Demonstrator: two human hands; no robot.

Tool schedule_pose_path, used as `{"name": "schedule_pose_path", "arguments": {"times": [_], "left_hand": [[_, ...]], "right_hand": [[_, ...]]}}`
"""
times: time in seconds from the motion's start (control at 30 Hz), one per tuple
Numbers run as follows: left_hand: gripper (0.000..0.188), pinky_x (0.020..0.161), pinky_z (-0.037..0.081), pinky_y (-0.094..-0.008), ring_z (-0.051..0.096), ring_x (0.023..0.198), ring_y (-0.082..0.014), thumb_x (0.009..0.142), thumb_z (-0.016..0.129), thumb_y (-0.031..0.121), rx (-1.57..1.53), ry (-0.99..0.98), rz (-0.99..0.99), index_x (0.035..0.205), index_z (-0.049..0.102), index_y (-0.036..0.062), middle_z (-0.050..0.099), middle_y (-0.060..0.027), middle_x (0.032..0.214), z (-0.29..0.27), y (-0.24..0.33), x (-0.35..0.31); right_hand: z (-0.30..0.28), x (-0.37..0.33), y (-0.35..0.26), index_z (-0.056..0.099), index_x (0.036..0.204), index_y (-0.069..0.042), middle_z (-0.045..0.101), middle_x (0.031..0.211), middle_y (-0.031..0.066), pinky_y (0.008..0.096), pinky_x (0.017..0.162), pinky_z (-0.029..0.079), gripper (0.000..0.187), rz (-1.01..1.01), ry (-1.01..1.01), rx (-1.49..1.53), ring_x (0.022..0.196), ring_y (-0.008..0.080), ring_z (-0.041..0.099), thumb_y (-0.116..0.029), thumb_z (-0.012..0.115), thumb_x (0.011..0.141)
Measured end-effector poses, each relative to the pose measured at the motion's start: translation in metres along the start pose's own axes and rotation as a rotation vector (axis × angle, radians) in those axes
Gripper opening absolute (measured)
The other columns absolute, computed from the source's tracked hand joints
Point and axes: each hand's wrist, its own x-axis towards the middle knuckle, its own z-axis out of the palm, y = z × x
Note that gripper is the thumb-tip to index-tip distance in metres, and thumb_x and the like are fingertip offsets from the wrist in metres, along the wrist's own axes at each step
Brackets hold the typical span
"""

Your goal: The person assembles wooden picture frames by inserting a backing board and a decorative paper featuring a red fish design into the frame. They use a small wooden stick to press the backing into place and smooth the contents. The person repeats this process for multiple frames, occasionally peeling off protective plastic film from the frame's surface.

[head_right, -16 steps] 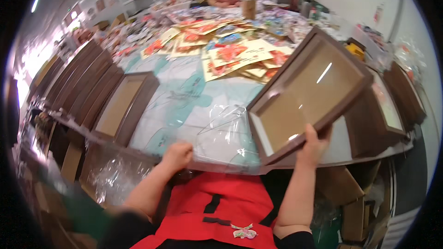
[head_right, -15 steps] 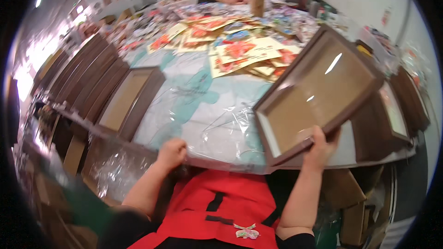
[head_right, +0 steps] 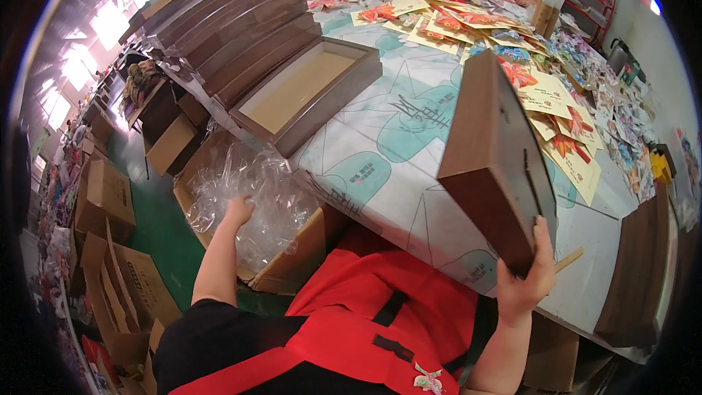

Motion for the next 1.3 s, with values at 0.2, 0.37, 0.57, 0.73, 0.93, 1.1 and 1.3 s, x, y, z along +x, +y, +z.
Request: {"name": "schedule_pose_path", "arguments": {"times": [0.2,0.37,0.57,0.73,0.93,1.1,1.3], "left_hand": [[0.069,0.111,0.018,-0.0531,0.022,0.137,-0.0387,0.075,0.069,0.043,0.109,0.296,0.496,0.136,0.045,0.0218,0.032,-0.0144,0.147,-0.012,0.085,-0.064],[0.079,0.111,0.003,-0.0617,0.005,0.142,-0.0380,0.073,0.066,0.054,0.411,-0.145,0.283,0.143,0.034,0.0338,0.018,-0.0094,0.154,0.046,0.053,-0.015],[0.076,0.110,0.011,-0.0600,0.015,0.141,-0.0340,0.084,0.046,0.055,0.579,-0.603,0.240,0.146,0.029,0.0152,0.025,-0.0121,0.152,0.164,-0.047,0.055],[0.062,0.102,0.038,-0.0444,0.044,0.124,-0.0378,0.082,0.059,0.032,0.370,-0.553,0.238,0.138,0.041,0.0103,0.047,-0.0216,0.133,0.132,0.013,0.063],[0.026,0.082,0.049,-0.0431,0.063,0.091,-0.0387,0.081,0.058,0.009,0.111,-0.210,0.368,0.105,0.065,0.0016,0.065,-0.0231,0.099,0.031,0.028,0.011],[0.019,0.073,0.049,-0.0413,0.063,0.079,-0.0359,0.083,0.049,-0.001,-0.185,0.143,0.339,0.099,0.060,-0.0020,0.065,-0.0191,0.091,-0.001,0.069,-0.028],[0.025,0.084,0.046,-0.0393,0.058,0.097,-0.0326,0.081,0.048,-0.007,-0.347,0.558,0.681,0.105,0.057,-0.0035,0.059,-0.0181,0.103,-0.002,0.132,-0.073]], "right_hand": [[0.022,-0.002,-0.022,0.053,0.119,-0.003,0.059,0.121,0.0173,0.0440,0.094,0.047,0.067,-0.102,-0.130,-0.190,0.112,0.0376,0.057,0.010,0.068,0.055],[0.032,-0.009,-0.029,0.059,0.113,-0.007,0.061,0.118,0.0129,0.0448,0.092,0.048,0.058,-0.132,-0.228,-0.310,0.111,0.0340,0.058,0.003,0.069,0.057],[0.059,-0.010,-0.031,0.063,0.106,-0.010,0.063,0.111,0.0119,0.0424,0.087,0.050,0.031,-0.206,-0.253,-0.358,0.102,0.0317,0.061,-0.013,0.058,0.076],[0.070,-0.016,-0.029,0.064,0.103,-0.010,0.064,0.108,0.0118,0.0416,0.085,0.051,0.030,-0.210,-0.265,-0.386,0.101,0.0309,0.062,-0.011,0.060,0.074],[0.076,-0.024,-0.029,0.060,0.111,-0.008,0.060,0.116,0.0145,0.0442,0.093,0.046,0.037,-0.190,-0.398,-0.345,0.108,0.0337,0.058,-0.009,0.058,0.075],[0.066,-0.022,-0.021,0.061,0.109,-0.007,0.059,0.117,0.0141,0.0433,0.094,0.045,0.033,-0.124,-0.400,-0.128,0.108,0.0322,0.058,-0.008,0.061,0.076],[0.004,-0.034,0.042,0.061,0.100,-0.001,0.063,0.096,0.0178,0.0426,0.079,0.049,0.021,0.346,0.057,-0.212,0.088,0.0359,0.061,-0.009,0.063,0.080]]}}
